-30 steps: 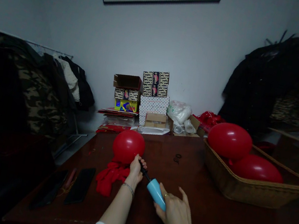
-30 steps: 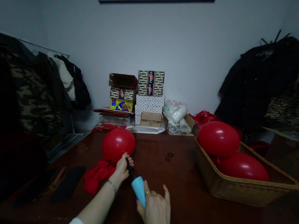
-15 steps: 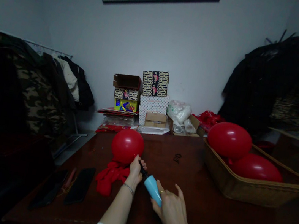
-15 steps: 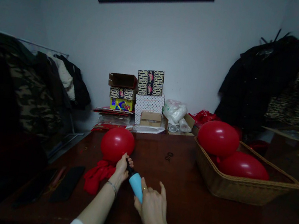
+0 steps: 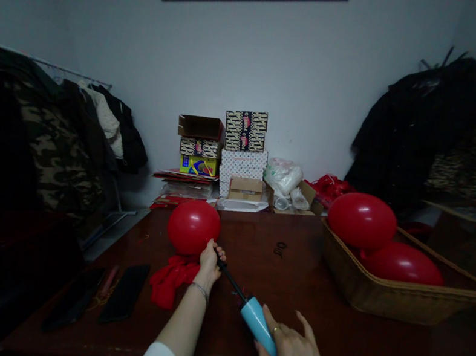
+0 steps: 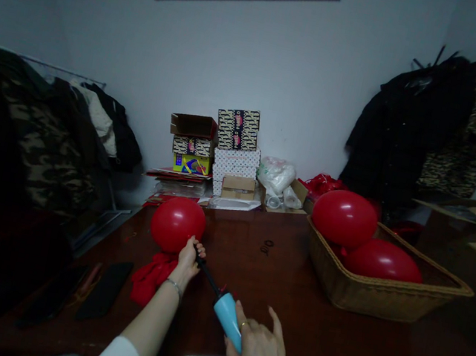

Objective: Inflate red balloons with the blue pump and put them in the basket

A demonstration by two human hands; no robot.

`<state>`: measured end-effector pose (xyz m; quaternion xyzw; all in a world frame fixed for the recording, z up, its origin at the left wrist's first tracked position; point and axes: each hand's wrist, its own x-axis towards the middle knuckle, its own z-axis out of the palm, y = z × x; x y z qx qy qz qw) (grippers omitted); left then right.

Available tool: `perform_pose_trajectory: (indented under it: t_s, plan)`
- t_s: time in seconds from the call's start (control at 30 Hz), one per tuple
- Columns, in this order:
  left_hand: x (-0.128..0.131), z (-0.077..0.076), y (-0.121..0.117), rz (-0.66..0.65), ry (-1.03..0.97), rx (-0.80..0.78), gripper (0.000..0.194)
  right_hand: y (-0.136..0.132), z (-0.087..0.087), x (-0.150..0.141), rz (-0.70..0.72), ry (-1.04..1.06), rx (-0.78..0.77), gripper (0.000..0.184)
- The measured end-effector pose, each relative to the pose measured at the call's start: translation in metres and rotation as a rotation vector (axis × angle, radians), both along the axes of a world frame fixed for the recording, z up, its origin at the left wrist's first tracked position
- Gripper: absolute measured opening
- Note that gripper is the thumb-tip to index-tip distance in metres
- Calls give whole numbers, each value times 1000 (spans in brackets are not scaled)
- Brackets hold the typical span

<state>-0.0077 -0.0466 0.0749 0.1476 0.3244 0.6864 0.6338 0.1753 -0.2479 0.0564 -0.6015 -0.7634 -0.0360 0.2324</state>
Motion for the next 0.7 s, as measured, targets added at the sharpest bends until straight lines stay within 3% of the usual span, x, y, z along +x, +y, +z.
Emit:
perform_pose_trajectory:
  t_s: [0.37, 0.7]
  plan:
    - [15, -13, -9, -19, 88, 5, 32, 44, 26, -39, -45, -40, -101, 50]
    - [16, -16, -14, -43, 117, -2, 29, 48, 19, -43, -51, -22, -92, 51]
